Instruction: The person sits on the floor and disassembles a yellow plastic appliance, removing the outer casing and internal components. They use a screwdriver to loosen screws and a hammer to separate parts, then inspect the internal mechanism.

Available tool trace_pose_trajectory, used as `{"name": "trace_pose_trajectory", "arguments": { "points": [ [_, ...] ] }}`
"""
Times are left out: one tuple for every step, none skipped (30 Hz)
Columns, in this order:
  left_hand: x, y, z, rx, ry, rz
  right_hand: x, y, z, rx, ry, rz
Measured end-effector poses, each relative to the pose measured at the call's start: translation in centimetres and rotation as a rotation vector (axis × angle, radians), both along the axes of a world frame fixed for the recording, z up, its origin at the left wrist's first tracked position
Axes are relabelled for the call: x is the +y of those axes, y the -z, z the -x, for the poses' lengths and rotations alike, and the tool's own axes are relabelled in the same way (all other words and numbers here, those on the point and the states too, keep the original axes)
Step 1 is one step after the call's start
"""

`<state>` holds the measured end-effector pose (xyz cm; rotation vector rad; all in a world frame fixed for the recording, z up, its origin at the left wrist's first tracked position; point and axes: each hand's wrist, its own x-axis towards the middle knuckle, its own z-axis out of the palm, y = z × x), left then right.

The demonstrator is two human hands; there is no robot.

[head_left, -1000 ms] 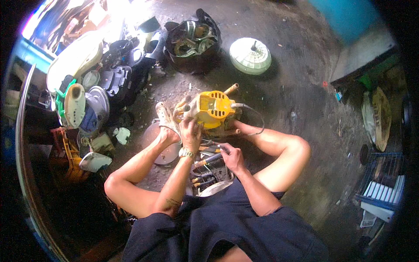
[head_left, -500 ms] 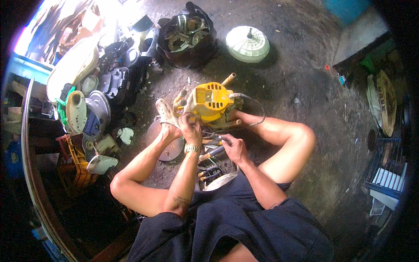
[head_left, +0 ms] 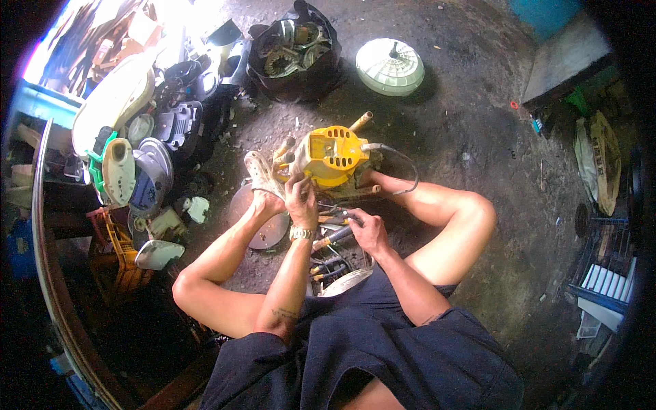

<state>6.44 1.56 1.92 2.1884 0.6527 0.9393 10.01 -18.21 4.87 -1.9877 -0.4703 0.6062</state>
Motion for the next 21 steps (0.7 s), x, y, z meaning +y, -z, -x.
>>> {"name": "trace_pose_trajectory", "arguments": {
  "points": [
    [0.1, 0.1, 0.0, -0.005, 0.002, 0.034, 0.0, 0.0, 0.0, 0.009, 0.001, 0.002],
    [0.0, 0.0, 0.0, -0.008, 0.004, 0.069, 0.0, -0.2, 0.0, 0.008, -0.003, 0.011],
    [0.0, 0.0, 0.0, 0.004, -0.002, 0.055, 0.1, -0.3, -0.1, 0.008, -0.007, 0.020],
    [-0.1, -0.1, -0.1, 0.015, -0.008, 0.042, 0.1, -0.5, -0.1, 0.008, -0.011, 0.030],
    [-0.1, -0.1, -0.2, 0.025, -0.014, 0.027, 0.1, -0.7, -0.1, 0.015, -0.011, 0.038],
    [-0.2, -0.2, -0.1, 0.020, -0.011, 0.089, 0.1, -1.0, -0.1, 0.022, -0.011, 0.046],
    [-0.4, -0.2, 0.1, 0.014, -0.007, 0.152, 0.2, -1.1, 0.0, 0.029, -0.011, 0.055],
    [-0.6, -0.3, 0.4, 0.009, -0.002, 0.215, 0.1, -0.9, 0.0, 0.012, -0.010, 0.035],
    [-0.7, -0.3, 0.5, 0.003, 0.004, 0.279, 0.0, -0.4, 0.0, -0.005, -0.008, 0.015],
    [-0.7, -0.3, 0.2, 0.012, -0.011, 0.228, -0.1, 0.0, 0.0, -0.022, -0.006, -0.004],
    [-0.5, -0.2, -0.1, 0.023, -0.028, 0.175, 0.0, 0.2, 0.0, -0.023, -0.006, 0.000],
    [-0.5, -0.1, -0.2, 0.035, -0.045, 0.121, 0.1, 0.4, 0.0, -0.024, -0.006, 0.005],
    [-0.6, -0.1, -0.1, 0.035, -0.016, 0.056, 0.2, 0.5, 0.1, -0.024, -0.005, 0.010],
    [-0.8, -0.1, 0.2, 0.037, -0.002, 0.097, 0.1, 0.4, 0.1, -0.018, -0.007, 0.020],
    [-1.0, -0.1, 0.6, 0.040, 0.011, 0.137, 0.1, 0.4, 0.1, -0.011, -0.009, 0.029],
    [-1.1, -0.1, 0.8, 0.042, 0.025, 0.177, 0.1, 0.3, 0.0, -0.004, -0.011, 0.038],
    [-1.2, -0.1, 0.7, 0.044, 0.007, 0.157, 0.0, 0.4, 0.1, -0.016, -0.009, 0.028],
    [-1.1, -0.1, 0.4, 0.045, -0.011, 0.136, 0.1, 0.6, 0.0, -0.027, -0.008, 0.017],
    [-1.1, -0.1, 0.1, 0.047, -0.030, 0.116, 0.1, 0.7, 0.0, -0.038, -0.006, 0.006],
    [-1.1, -0.2, -0.2, 0.047, -0.049, 0.094, 0.1, 0.7, 0.1, -0.046, -0.007, 0.007],
    [-1.7, -1.1, -0.4, 0.113, -0.010, 0.134, 0.1, 0.6, 0.1, -0.054, -0.009, 0.008]
  ]
}}
